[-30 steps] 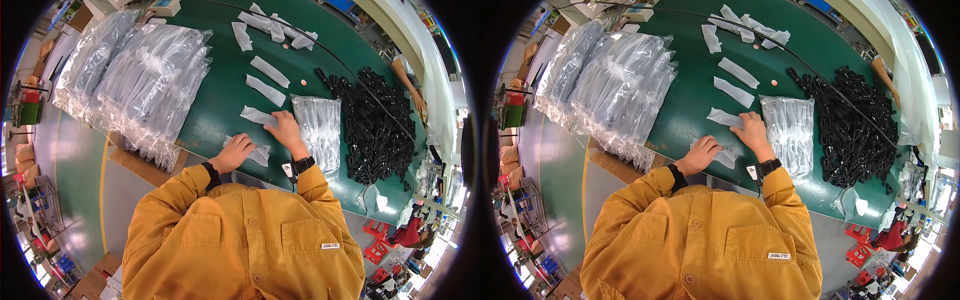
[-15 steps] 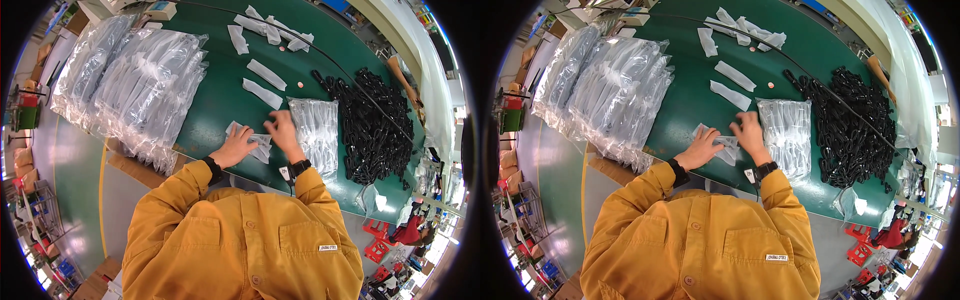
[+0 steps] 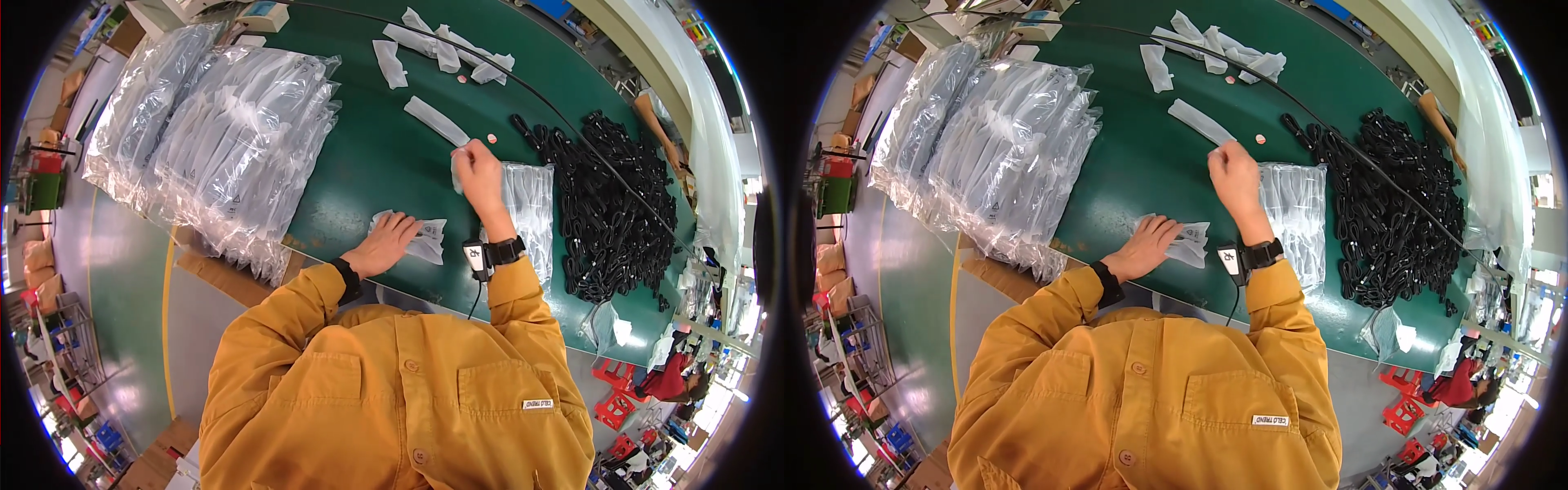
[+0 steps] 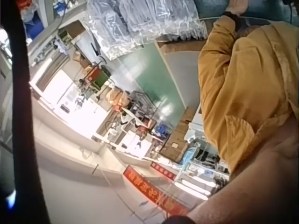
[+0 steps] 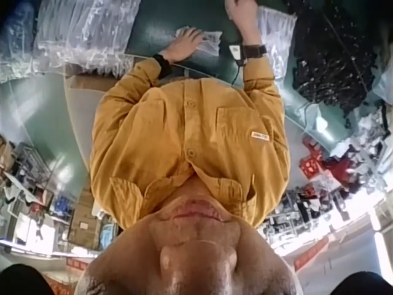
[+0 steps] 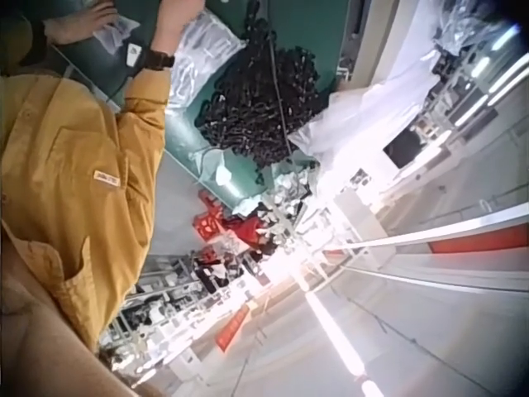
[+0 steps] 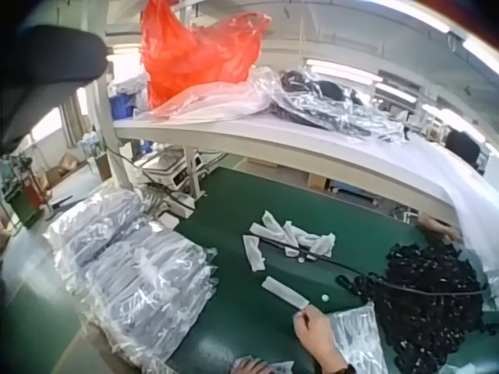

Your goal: The person gathers small white pouches from the table and places them into a larger clear plastic bag before repeating the process of arranging and bagging more pouches.

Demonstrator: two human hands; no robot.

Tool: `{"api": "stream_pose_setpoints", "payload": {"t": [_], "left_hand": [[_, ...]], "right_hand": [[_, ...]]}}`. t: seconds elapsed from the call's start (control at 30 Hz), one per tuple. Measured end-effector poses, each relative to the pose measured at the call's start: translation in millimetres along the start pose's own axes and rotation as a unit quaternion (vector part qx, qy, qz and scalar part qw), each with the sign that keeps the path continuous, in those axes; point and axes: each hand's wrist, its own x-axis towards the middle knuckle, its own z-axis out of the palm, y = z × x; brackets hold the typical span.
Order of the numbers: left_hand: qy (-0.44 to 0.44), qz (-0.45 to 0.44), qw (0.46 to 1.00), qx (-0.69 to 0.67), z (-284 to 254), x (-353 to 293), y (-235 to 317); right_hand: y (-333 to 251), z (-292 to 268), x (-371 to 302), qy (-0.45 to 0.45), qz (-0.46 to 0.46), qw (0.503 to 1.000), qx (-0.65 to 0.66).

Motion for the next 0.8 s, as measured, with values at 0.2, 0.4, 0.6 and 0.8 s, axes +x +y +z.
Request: {"api": "stream_pose_setpoints", "payload": {"t": [0.2, 0.4, 0.6, 0.8], "left_hand": [[-0.054, -0.035, 0.996, -0.057, -9.9, 2.9, 3.8], [-0.055, -0.049, 0.993, -0.088, -14.2, -1.6, 1.8], [0.007, -0.004, 1.0, -0.011, -42.2, 17.3, 1.4], [-0.056, -0.024, 0.998, -0.016, -23.5, 9.7, -12.2]], "right_hand": [[-1.5, 36.6, -10.9, -0.132, 0.038, 0.989, 0.055], [17.5, 16.0, -45.6, -0.158, -0.007, 0.982, -0.105], [40.0, 28.4, -70.6, -0.213, -0.09, 0.964, -0.132], [31.4, 19.8, -39.7, -0.161, -0.064, 0.982, -0.071]]}}
